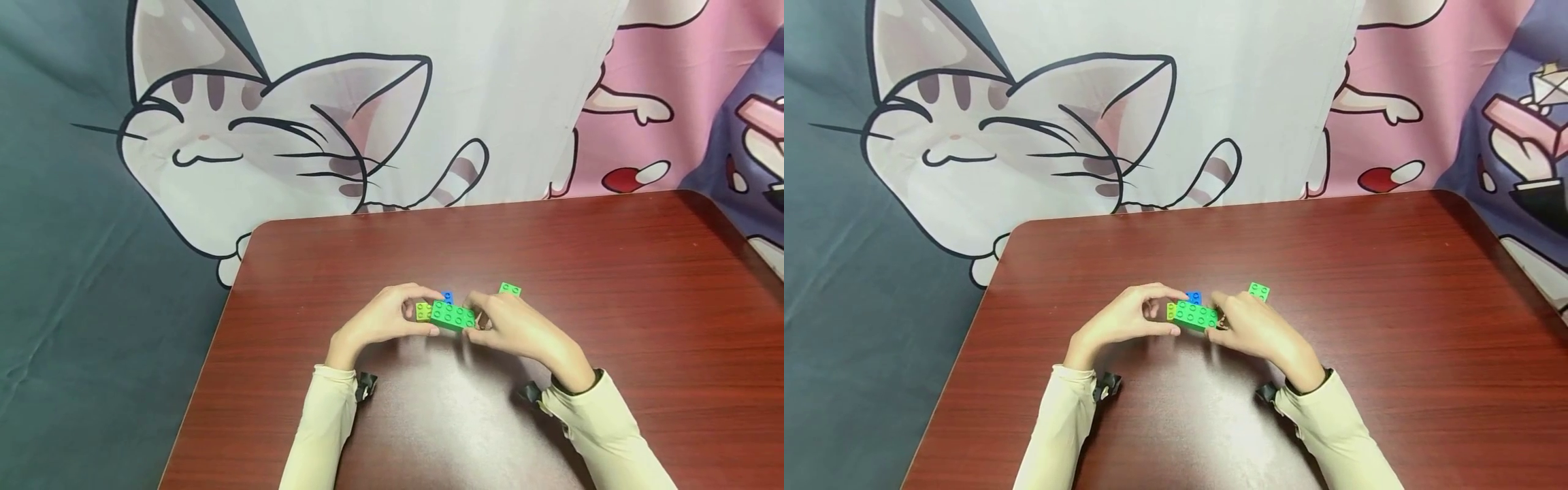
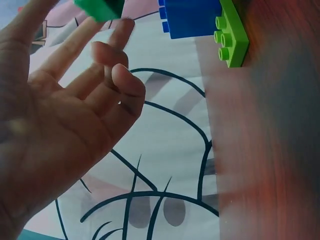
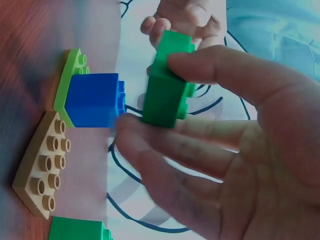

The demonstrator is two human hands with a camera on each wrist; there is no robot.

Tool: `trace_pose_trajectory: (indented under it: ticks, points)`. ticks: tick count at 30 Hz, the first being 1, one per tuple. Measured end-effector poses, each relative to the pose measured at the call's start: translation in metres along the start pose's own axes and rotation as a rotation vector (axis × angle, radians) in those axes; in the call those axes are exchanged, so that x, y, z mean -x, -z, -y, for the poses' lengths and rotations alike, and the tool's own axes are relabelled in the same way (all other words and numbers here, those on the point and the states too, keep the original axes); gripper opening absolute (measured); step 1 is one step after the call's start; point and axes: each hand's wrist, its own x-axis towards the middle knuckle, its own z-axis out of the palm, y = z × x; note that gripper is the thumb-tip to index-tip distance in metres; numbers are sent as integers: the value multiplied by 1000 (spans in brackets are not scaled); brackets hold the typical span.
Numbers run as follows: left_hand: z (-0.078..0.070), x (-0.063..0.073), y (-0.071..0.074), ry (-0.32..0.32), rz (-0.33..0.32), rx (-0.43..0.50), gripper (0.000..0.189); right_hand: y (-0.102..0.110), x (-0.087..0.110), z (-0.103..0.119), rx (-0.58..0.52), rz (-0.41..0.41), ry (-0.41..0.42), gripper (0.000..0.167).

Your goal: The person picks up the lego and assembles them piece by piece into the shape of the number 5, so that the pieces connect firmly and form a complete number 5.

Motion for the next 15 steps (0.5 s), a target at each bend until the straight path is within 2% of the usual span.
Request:
trace_pose_trajectory:
  ticks: [4,11,15]
  points:
    - [-2,-1,1,-7,-25,-8,38,-2,-4,-1,-4,-49,7,18]
    - [0,0,6,53,-125,1,33,-2,-6,-1,-36,-177,-14,28]
    - [1,1,8,73,-167,-1,32,-3,-7,-3,-77,-199,-2,26]
